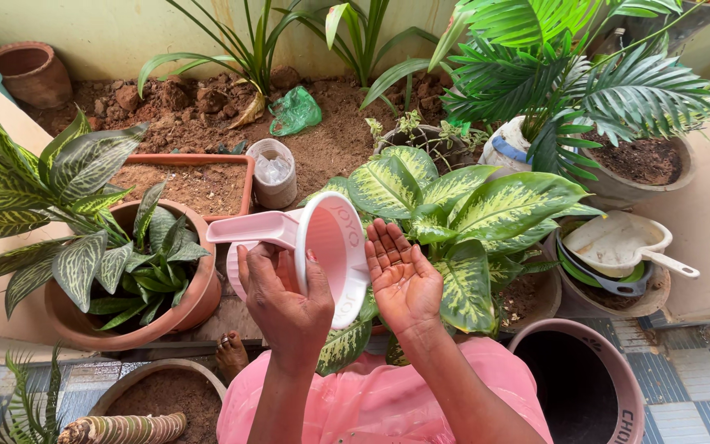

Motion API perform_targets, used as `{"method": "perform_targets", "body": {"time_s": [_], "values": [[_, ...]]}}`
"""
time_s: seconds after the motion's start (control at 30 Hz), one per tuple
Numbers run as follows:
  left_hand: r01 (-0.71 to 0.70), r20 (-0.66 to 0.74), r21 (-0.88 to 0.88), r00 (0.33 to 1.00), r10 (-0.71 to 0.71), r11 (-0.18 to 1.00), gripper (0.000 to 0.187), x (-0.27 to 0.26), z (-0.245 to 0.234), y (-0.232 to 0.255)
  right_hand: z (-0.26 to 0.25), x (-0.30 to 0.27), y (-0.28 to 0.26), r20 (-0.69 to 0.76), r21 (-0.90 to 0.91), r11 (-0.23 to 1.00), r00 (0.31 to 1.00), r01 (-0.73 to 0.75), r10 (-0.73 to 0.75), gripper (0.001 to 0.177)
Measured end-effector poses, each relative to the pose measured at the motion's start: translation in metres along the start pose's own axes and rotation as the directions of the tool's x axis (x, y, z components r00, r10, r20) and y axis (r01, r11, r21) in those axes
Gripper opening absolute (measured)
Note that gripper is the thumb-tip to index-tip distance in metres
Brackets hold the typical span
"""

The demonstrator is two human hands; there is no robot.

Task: The person cleans a pink plastic mug by hand using water and their fingers, then tips the mug over a dark bucket.

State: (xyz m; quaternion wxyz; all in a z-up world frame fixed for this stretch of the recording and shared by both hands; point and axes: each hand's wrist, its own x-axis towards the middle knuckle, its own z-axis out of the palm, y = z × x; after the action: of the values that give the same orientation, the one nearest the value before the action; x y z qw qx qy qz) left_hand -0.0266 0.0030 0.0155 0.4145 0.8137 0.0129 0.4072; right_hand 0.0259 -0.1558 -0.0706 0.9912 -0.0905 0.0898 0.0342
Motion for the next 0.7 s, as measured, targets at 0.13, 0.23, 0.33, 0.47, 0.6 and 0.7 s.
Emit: {"method": "perform_targets", "body": {"time_s": [0.13,0.23,0.33,0.47,0.6,0.7], "values": [[-0.042,0.002,0.008,0.999,0.042,0.999,0.03,-0.005,0.003,0.007,0.0,-0.004,-0.005,-0.009,0.005,1.0,1.0,0.015,-0.015,0.049],[-0.059,0.001,0.005,0.998,0.059,0.998,0.03,-0.007,0.005,0.012,0.001,-0.006,-0.01,-0.004,0.01,1.0,1.0,0.029,-0.029,0.049],[-0.07,-0.003,-0.009,0.998,0.07,0.997,0.032,-0.01,0.006,0.016,-0.001,-0.008,-0.013,0.01,0.014,0.999,0.999,0.036,-0.036,0.049],[-0.084,0.005,-0.03,0.996,0.084,0.996,0.035,-0.013,0.007,0.022,-0.002,-0.011,-0.018,0.006,0.01,0.998,0.998,0.054,-0.054,0.049],[-0.089,0.018,-0.031,0.996,0.09,0.996,0.033,-0.014,0.007,0.026,-0.001,-0.012,-0.022,-0.002,0.011,0.998,0.998,0.067,-0.067,0.049],[-0.09,0.017,-0.036,0.996,0.091,0.995,0.032,-0.014,0.007,0.029,-0.002,-0.014,-0.024,-0.001,0.014,0.997,0.997,0.071,-0.071,0.049]]}}
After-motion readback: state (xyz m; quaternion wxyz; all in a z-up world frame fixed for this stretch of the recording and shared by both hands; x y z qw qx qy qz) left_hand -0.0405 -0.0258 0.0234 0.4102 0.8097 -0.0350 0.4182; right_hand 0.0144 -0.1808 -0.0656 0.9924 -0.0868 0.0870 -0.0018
